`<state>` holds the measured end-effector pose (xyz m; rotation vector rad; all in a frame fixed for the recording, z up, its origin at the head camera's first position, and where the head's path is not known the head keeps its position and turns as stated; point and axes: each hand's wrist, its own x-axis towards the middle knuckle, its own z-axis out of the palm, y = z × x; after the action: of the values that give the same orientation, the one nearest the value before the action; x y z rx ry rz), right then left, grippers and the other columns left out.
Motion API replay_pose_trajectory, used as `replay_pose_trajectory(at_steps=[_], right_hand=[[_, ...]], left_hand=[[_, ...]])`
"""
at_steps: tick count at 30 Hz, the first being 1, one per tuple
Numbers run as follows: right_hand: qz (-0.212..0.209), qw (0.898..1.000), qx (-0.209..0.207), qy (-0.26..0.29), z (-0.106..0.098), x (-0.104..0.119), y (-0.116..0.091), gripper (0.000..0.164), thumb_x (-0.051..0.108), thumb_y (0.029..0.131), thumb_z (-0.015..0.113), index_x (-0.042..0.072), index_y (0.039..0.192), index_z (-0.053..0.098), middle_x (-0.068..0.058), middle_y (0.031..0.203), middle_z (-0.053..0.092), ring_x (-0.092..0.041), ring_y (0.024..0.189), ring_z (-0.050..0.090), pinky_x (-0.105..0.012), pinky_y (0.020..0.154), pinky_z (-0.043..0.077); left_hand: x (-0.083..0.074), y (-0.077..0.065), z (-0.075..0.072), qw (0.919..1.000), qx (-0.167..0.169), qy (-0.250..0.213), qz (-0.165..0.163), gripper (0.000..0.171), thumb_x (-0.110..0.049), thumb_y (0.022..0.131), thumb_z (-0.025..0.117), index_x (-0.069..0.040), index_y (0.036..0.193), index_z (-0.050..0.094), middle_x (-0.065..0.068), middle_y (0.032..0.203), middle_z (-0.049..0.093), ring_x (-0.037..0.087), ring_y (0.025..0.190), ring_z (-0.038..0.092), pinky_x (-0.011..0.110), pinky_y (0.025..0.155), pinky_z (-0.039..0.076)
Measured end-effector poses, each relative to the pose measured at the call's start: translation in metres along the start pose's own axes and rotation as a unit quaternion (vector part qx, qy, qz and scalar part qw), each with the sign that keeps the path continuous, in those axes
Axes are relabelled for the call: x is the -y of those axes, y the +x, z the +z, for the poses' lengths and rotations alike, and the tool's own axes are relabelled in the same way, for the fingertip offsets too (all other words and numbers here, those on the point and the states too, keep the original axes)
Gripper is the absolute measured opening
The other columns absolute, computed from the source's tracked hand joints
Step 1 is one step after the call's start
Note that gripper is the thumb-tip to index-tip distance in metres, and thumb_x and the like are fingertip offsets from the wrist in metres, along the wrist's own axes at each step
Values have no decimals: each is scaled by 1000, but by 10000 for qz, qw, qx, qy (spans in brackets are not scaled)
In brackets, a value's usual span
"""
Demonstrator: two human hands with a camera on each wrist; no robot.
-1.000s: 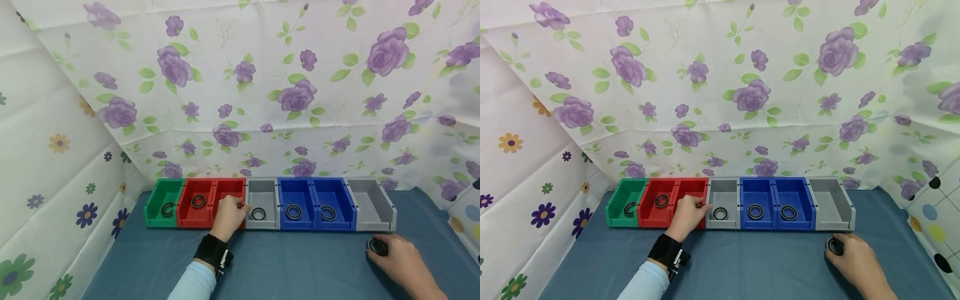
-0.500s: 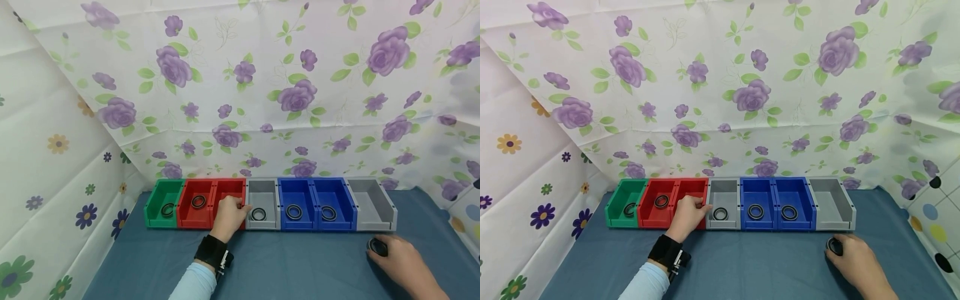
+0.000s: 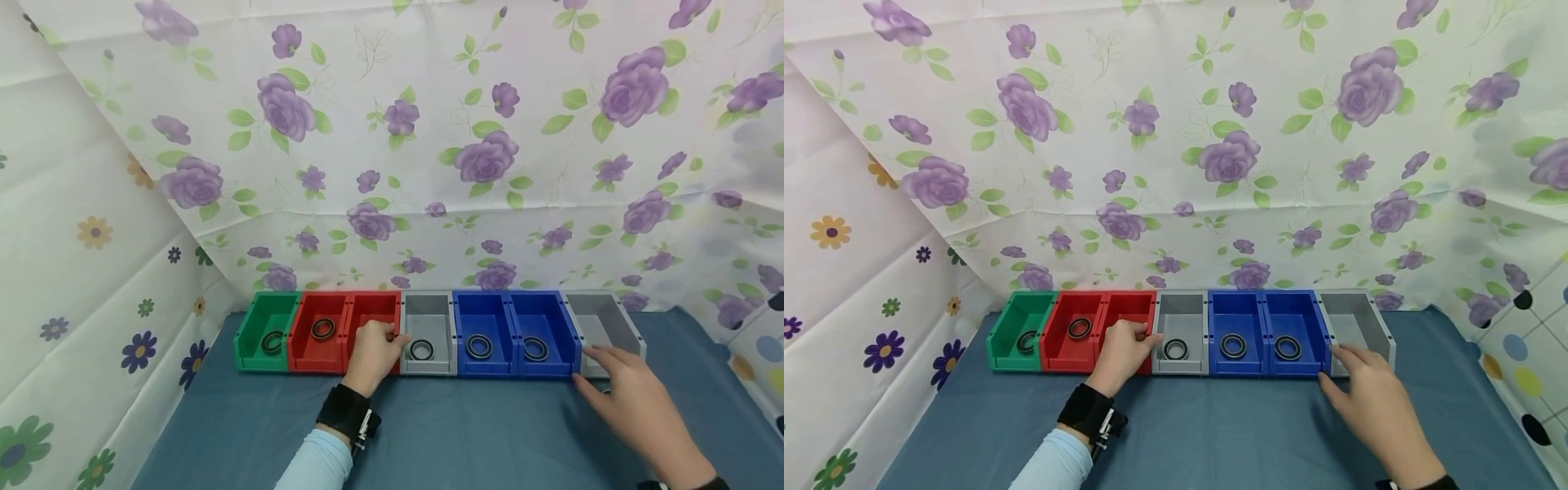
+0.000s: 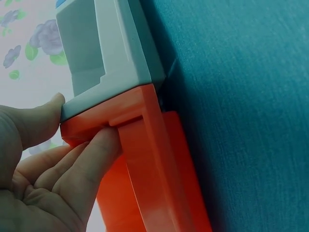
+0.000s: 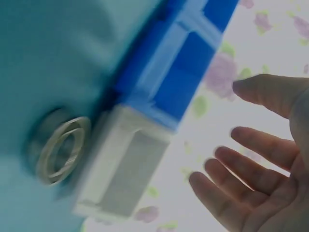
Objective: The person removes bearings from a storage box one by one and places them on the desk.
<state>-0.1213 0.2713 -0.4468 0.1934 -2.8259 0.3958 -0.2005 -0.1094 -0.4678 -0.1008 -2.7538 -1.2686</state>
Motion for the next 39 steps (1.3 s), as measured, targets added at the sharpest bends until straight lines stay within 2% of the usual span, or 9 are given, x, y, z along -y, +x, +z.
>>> replay_pose_trajectory(at_steps=[3, 6, 9, 13, 16, 20, 26, 30, 39], right_hand=[[-521, 9971, -547, 68, -2, 12, 10, 58, 28, 73, 75, 6, 124, 57, -22, 128, 47, -42, 112, 43, -59, 81, 41], [-854, 9935, -741, 134, 0, 19, 22, 71, 25, 72, 76, 11, 135, 48, -20, 142, 34, -42, 121, 36, -60, 84, 40], [-948, 9924, -756, 192, 5, 24, 33, 82, 22, 72, 77, 14, 143, 37, -16, 150, 18, -42, 130, 24, -62, 84, 39], [-908, 9932, -658, 301, 15, 27, 46, 93, 20, 73, 77, 18, 149, 24, -14, 153, 6, -39, 136, 11, -64, 86, 35], [-882, 9940, -558, 333, 24, 28, 53, 97, 21, 73, 77, 21, 150, 18, -14, 153, 3, -36, 137, 3, -64, 92, 30], [-834, 9955, -369, 244, 32, 26, 60, 97, 21, 73, 77, 19, 150, 17, -15, 153, 2, -33, 137, -3, -63, 95, 27], [-720, 9973, 70, 123, 39, 24, 70, 83, 24, 77, 74, 10, 146, 30, -20, 151, 11, -34, 138, 1, -62, 95, 27], [-657, 9972, 367, 51, 44, 22, 77, 77, 26, 78, 73, 8, 142, 36, -24, 147, 22, -40, 135, 11, -61, 97, 27], [-529, 9922, 1074, 360, 58, 17, 82, 76, 20, 79, 72, 7, 143, 34, -25, 142, 30, -44, 126, 30, -59, 93, 34]], left_hand=[[1, -1, 0, 10000, -31, 39, 39, 32, -28, 83, 70, -3, 104, 69, -4, 62, 56, 11, 57, 52, 25, 49, 44], [2, -3, 0, 10000, -50, 52, 40, 31, -27, 82, 71, -3, 102, 69, -4, 58, 54, 12, 54, 51, 26, 46, 42], [3, -3, 0, 10000, -42, 60, 31, 30, -27, 82, 71, -4, 101, 70, -3, 56, 52, 12, 53, 51, 27, 45, 41], [3, -2, 0, 10000, -69, 26, 29, 30, -26, 82, 71, -3, 102, 69, -4, 59, 54, 11, 55, 52, 26, 47, 44], [3, 0, 0, 10000, -71, 15, 14, 30, -26, 82, 71, -3, 102, 69, -5, 61, 55, 11, 56, 52, 26, 48, 44], [4, 1, 0, 10000, -47, 33, 32, 30, -26, 82, 71, -3, 102, 69, -5, 62, 55, 10, 57, 52, 26, 49, 44], [2, 1, 1, 9999, -108, -5, 10, 31, -25, 81, 72, -3, 102, 69, -5, 70, 60, 8, 62, 54, 24, 53, 46], [0, 1, 0, 9999, -123, -30, 34, 31, -25, 81, 72, -3, 101, 69, -4, 69, 60, 9, 61, 54, 24, 52, 46], [0, -1, 0, 9999, -113, -79, -19, 33, -25, 80, 73, -2, 103, 69, -4, 71, 60, 9, 61, 54, 24, 53, 46]])
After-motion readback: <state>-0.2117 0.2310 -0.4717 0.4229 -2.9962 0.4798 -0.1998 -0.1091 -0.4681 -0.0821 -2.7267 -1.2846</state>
